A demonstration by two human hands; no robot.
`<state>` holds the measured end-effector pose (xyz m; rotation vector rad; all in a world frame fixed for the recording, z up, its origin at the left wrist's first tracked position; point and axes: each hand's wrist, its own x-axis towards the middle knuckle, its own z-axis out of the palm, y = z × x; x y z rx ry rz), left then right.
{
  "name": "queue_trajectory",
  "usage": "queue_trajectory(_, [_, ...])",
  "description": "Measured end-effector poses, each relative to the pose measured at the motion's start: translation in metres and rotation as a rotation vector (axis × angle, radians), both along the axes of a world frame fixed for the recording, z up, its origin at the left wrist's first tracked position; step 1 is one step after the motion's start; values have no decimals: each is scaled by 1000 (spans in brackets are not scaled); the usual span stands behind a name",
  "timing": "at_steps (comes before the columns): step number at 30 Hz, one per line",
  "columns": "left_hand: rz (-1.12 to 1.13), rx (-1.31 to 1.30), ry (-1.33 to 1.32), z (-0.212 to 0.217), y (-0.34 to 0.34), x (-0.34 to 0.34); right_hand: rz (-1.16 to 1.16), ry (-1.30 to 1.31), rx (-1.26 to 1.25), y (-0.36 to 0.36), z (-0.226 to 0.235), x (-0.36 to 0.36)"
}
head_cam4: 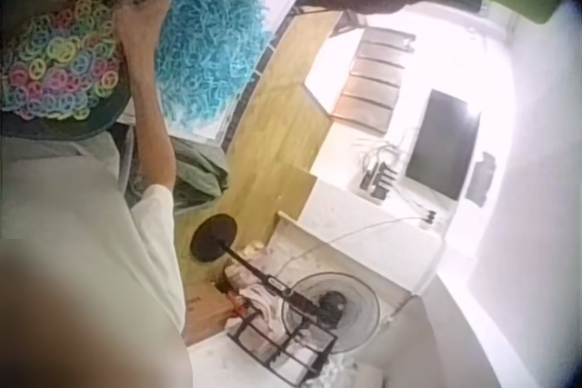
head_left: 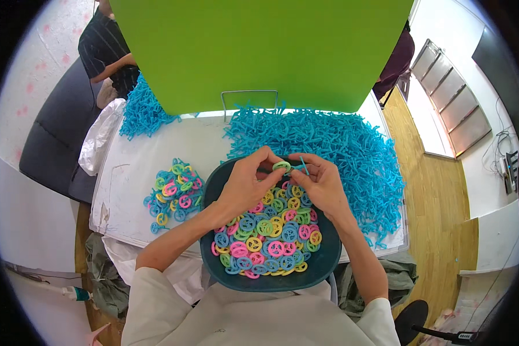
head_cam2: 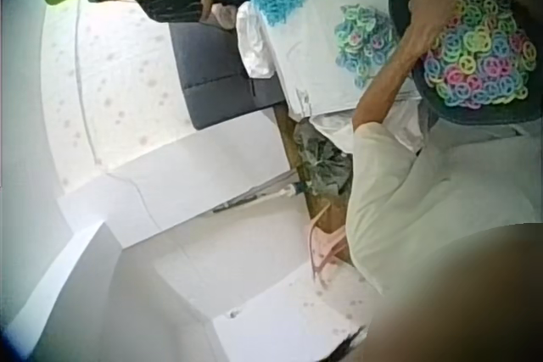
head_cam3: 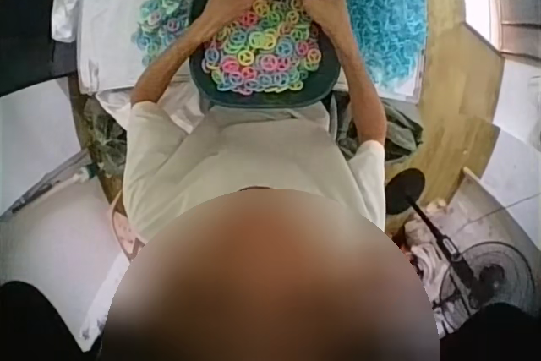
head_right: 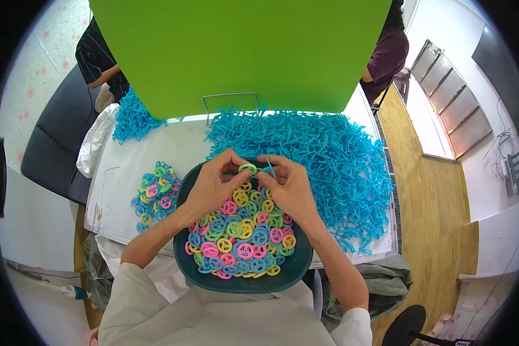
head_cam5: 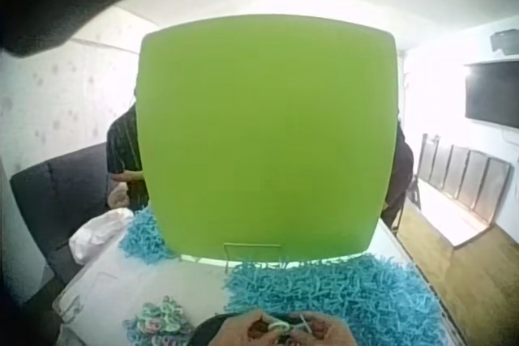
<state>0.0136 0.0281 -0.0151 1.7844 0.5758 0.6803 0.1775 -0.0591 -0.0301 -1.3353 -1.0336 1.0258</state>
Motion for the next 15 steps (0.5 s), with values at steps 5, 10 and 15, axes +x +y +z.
queue_trajectory(5, [-27, -71, -77, -15, 7, 1, 7, 10, -24, 0, 3, 0])
queue_trajectory(10, [-17, -62, -81, -10, 6, 1, -8, 61, 28, 1, 1, 0])
queue_trajectory(15, [-14, -199, -163, -6, 7, -1, -136, -170, 67, -5, 12, -10])
